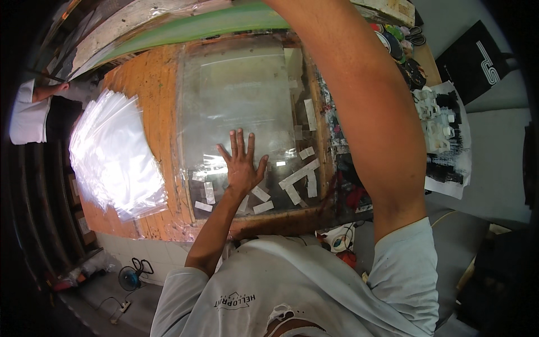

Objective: The person places a plastic bag onto a workspace, lowers a screen-printing frame over it, and applies ink across the mesh using a squeegee before lifting the frame and moving the printed bag aside.

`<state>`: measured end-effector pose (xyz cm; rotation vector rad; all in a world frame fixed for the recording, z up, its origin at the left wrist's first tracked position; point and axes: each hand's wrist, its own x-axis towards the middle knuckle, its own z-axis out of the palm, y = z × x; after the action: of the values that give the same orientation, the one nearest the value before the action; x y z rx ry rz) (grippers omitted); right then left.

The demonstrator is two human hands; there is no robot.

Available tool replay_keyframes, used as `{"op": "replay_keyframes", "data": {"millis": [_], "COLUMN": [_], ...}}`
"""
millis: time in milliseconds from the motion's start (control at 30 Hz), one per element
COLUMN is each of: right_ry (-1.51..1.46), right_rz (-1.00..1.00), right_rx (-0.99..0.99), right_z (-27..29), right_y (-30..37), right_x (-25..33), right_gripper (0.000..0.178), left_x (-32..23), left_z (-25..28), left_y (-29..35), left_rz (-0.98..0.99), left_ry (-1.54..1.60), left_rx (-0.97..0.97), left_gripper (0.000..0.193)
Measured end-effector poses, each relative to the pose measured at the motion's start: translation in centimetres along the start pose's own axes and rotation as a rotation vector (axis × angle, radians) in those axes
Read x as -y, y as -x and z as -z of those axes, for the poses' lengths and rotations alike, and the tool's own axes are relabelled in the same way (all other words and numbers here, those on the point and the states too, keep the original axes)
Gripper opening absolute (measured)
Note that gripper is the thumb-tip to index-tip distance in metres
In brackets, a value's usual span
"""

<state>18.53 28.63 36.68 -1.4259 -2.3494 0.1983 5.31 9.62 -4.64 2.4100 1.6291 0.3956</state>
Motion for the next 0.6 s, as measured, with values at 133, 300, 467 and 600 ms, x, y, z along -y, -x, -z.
{"op": "replay_keyframes", "data": {"millis": [133,300,467,600], "right_ry": [-0.130,-0.035,-0.121,0.078], "right_rz": [-0.027,-0.015,-0.125,0.063], "right_rx": [0.047,0.010,0.058,-0.199], "right_z": [0.6,0.4,0.0,-3.7], "right_y": [0.9,1.5,1.3,4.7], "right_x": [0.1,0.7,1.0,2.0], "right_gripper": [0.044,0.048,0.050,0.058], "left_x": [0.1,0.2,-0.3,-1.2], "left_z": [0.0,-0.2,1.7,7.4], "left_y": [0.2,0.5,0.0,0.6], "left_rz": [-0.008,-0.006,0.067,0.097], "left_ry": [-0.012,-0.026,0.081,0.481], "left_rx": [-0.004,0.027,0.076,-0.156], "left_gripper": [0.078,0.079,0.078,0.073]}}
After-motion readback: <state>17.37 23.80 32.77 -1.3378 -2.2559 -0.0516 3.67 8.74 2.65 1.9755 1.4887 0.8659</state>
